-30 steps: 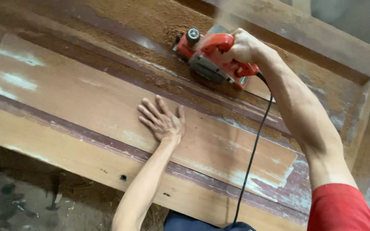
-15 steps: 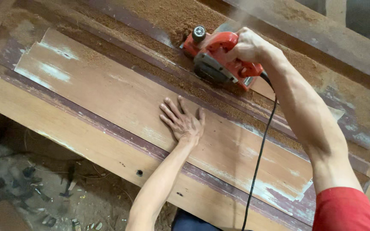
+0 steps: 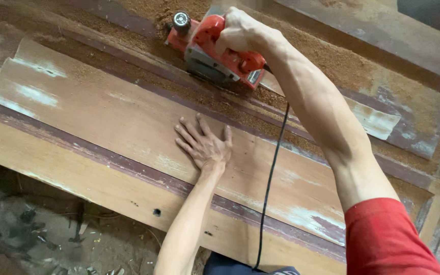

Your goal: The person uses a red electric sander to remove old finish from a wooden door panel. They move the sander across the flat surfaces and along the raised frame edges, generating sawdust as the finish is stripped away.

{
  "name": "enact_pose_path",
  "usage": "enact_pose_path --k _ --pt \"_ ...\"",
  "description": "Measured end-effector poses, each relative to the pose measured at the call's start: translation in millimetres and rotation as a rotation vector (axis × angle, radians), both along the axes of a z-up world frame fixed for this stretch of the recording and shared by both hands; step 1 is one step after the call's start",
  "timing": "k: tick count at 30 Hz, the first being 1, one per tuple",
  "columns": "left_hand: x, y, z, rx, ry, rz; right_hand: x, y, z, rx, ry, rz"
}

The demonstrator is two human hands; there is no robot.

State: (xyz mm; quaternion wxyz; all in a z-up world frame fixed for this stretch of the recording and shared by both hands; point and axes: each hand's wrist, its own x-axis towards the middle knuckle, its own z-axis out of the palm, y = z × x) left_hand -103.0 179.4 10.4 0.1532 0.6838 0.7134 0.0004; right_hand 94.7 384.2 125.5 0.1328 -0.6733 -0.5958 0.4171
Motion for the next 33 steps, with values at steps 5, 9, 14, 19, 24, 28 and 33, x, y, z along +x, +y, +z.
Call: enact_pose_path --k 5,9,14,19,24,28,33 --pt "-3 1 0 0.012 -0.010 0.025 8 -21 24 0.068 0.111 0.167" --pt "-5 -1 1 0.015 0.006 0.028 59 -83 34 -0.091 0.095 0.094" --pt "-1 -3 4 0.049 -0.004 0.051 167 -197 39 -0.113 -0.004 0.213" --pt "2 -2 4 0.010 0.001 0.086 267 -316 28 -0.249 0.005 -0.147" --pt "0 -6 1 0.031 -0.016 0.080 342 -392 16 -0.084 0.038 -0.031" --pt "1 -10 1 0.087 -0.010 0.058 365 -411 8 -0.215 -0.032 -0.117" --pt "4 -4 5 0.083 0.017 0.073 361 -398 8 -0.351 -0.064 -0.187"
